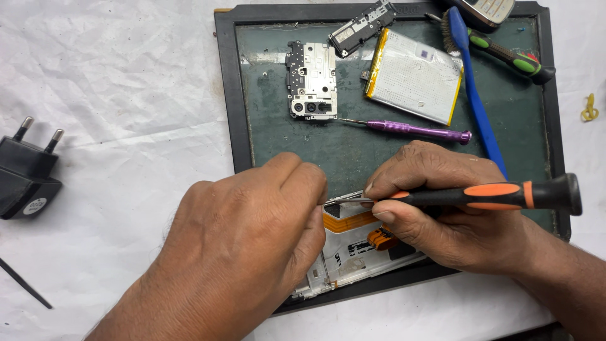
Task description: The person repairs a disassembled mobile phone on a green repair mat. They brush the internal chassis, pry at the phone body with a blue plastic tool, reconnect an orange flex cable, and use a screwdriver to work on screws inside the phone frame.
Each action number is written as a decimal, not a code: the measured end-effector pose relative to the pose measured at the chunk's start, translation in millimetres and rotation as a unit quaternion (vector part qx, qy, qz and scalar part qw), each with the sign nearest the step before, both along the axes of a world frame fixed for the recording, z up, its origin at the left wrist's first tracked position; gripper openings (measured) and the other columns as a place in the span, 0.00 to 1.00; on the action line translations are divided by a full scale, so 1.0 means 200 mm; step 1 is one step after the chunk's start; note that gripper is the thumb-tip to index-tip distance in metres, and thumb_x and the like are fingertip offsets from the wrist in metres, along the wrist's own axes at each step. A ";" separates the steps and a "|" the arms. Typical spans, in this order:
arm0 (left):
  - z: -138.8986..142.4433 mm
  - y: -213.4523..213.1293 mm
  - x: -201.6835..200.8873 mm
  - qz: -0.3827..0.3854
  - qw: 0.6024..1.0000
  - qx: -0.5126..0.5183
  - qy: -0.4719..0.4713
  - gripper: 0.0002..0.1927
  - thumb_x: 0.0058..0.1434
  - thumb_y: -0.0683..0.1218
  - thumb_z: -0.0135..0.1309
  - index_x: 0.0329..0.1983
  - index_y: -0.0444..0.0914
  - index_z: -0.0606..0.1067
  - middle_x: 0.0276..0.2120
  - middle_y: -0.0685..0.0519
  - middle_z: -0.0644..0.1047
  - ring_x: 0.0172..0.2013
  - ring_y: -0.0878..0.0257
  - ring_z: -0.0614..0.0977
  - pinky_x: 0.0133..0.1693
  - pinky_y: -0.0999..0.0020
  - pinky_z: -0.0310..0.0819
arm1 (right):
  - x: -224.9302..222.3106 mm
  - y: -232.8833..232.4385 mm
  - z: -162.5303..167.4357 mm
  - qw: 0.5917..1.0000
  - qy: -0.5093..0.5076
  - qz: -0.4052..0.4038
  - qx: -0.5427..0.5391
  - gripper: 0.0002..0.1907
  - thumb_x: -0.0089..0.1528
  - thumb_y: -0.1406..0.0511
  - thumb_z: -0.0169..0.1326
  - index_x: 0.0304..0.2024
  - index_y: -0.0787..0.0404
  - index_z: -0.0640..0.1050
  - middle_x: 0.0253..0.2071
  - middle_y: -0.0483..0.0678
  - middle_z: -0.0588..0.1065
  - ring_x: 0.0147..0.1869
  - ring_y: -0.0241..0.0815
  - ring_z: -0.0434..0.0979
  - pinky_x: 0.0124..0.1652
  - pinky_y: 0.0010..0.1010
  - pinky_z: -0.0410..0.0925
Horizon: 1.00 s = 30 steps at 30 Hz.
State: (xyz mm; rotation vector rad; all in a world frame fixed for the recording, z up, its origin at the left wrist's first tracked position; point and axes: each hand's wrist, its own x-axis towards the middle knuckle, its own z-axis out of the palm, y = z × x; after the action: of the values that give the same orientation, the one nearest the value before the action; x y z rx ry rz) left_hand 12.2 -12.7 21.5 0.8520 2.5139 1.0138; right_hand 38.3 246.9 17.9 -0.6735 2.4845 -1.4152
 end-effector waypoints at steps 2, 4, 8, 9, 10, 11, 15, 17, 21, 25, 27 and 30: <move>-0.01 0.00 0.00 -0.017 1.000 -0.016 0.017 0.07 0.63 0.43 0.58 0.33 0.40 0.72 0.24 0.56 0.73 0.22 0.65 0.79 0.18 0.64 0.69 | 0.00 0.00 0.00 1.000 0.007 0.001 -0.002 0.08 0.64 0.68 0.59 0.45 0.64 0.79 0.40 0.47 0.81 0.42 0.34 0.81 0.40 0.25 0.76; -0.01 0.00 0.00 -0.031 0.998 -0.027 0.042 0.07 0.62 0.41 0.59 0.33 0.41 0.71 0.23 0.56 0.72 0.22 0.66 0.78 0.18 0.64 0.69 | 0.00 0.00 0.00 1.000 0.008 0.002 -0.003 0.08 0.64 0.68 0.59 0.45 0.64 0.79 0.40 0.47 0.81 0.42 0.34 0.81 0.40 0.25 0.76; 0.00 -0.01 0.00 -0.045 0.997 -0.006 0.058 0.07 0.57 0.40 0.61 0.33 0.39 0.72 0.25 0.54 0.72 0.26 0.63 0.79 0.20 0.63 0.70 | 0.00 0.00 -0.01 1.000 0.003 0.001 -0.001 0.08 0.64 0.68 0.59 0.45 0.64 0.79 0.39 0.47 0.81 0.42 0.33 0.82 0.40 0.25 0.77; 0.00 -0.01 0.00 -0.053 0.997 -0.016 0.058 0.07 0.56 0.40 0.61 0.33 0.39 0.73 0.25 0.54 0.72 0.26 0.63 0.79 0.20 0.63 0.71 | 0.00 0.00 -0.01 1.000 0.003 0.001 0.000 0.08 0.64 0.68 0.59 0.45 0.64 0.79 0.39 0.47 0.81 0.42 0.33 0.82 0.40 0.25 0.77; 0.01 -0.02 0.00 -0.061 0.996 -0.027 0.059 0.07 0.56 0.40 0.61 0.32 0.38 0.73 0.26 0.53 0.72 0.27 0.63 0.79 0.21 0.63 0.72 | 0.00 0.00 -0.01 1.000 0.002 0.001 -0.002 0.08 0.64 0.68 0.59 0.45 0.64 0.79 0.39 0.47 0.81 0.42 0.33 0.82 0.40 0.25 0.77; 0.01 -0.02 0.00 -0.066 0.995 -0.029 0.067 0.06 0.56 0.39 0.60 0.31 0.38 0.73 0.27 0.53 0.73 0.27 0.63 0.79 0.21 0.63 0.72 | 0.00 0.00 -0.01 1.000 0.002 0.001 -0.003 0.08 0.64 0.68 0.59 0.45 0.64 0.79 0.40 0.47 0.81 0.42 0.33 0.82 0.40 0.25 0.77; 0.01 -0.03 0.00 -0.085 0.990 -0.035 0.107 0.06 0.53 0.37 0.60 0.29 0.36 0.74 0.28 0.49 0.73 0.29 0.60 0.79 0.23 0.61 0.74 | 0.00 0.00 -0.01 1.000 0.005 0.005 -0.007 0.08 0.65 0.68 0.59 0.46 0.64 0.79 0.40 0.47 0.81 0.43 0.34 0.82 0.41 0.25 0.77; 0.01 -0.03 0.00 -0.094 0.988 -0.047 0.109 0.05 0.53 0.36 0.60 0.29 0.36 0.74 0.28 0.49 0.73 0.30 0.60 0.79 0.23 0.61 0.74 | 0.00 0.00 -0.01 1.000 0.004 0.004 -0.003 0.08 0.64 0.68 0.59 0.45 0.64 0.79 0.40 0.47 0.81 0.43 0.34 0.82 0.41 0.25 0.78; 0.01 -0.05 0.00 -0.101 0.989 -0.068 0.086 0.05 0.55 0.37 0.60 0.27 0.36 0.75 0.27 0.49 0.73 0.29 0.62 0.79 0.23 0.62 0.75 | 0.00 0.01 -0.01 1.000 0.003 0.005 -0.004 0.08 0.64 0.68 0.58 0.45 0.64 0.79 0.40 0.48 0.81 0.42 0.33 0.82 0.40 0.25 0.77; 0.02 -0.05 -0.01 -0.109 0.986 -0.118 0.054 0.05 0.61 0.37 0.58 0.29 0.37 0.76 0.27 0.51 0.73 0.28 0.65 0.79 0.23 0.63 0.75 | 0.00 0.00 -0.01 1.000 0.006 0.004 -0.003 0.08 0.65 0.68 0.58 0.45 0.64 0.79 0.40 0.47 0.81 0.42 0.33 0.82 0.40 0.24 0.78; 0.02 -0.05 -0.01 -0.101 0.987 -0.112 0.056 0.06 0.60 0.38 0.58 0.27 0.37 0.76 0.26 0.52 0.73 0.28 0.64 0.79 0.23 0.62 0.74 | 0.00 0.00 -0.01 1.000 0.010 0.007 -0.006 0.08 0.65 0.68 0.58 0.46 0.64 0.78 0.40 0.47 0.81 0.43 0.34 0.82 0.41 0.25 0.77; 0.04 -0.06 -0.02 -0.092 0.989 -0.111 0.033 0.05 0.59 0.41 0.59 0.28 0.38 0.76 0.26 0.53 0.73 0.26 0.63 0.79 0.23 0.62 0.73 | 0.00 0.00 -0.01 1.000 0.007 0.007 -0.001 0.08 0.65 0.68 0.58 0.46 0.64 0.79 0.40 0.47 0.81 0.43 0.33 0.82 0.41 0.24 0.78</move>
State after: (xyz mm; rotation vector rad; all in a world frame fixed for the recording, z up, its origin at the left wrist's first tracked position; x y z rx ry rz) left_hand 7.8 -24.0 29.2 1.0389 2.4856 0.6434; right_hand 38.4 247.8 16.0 -0.7016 2.4845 -1.4144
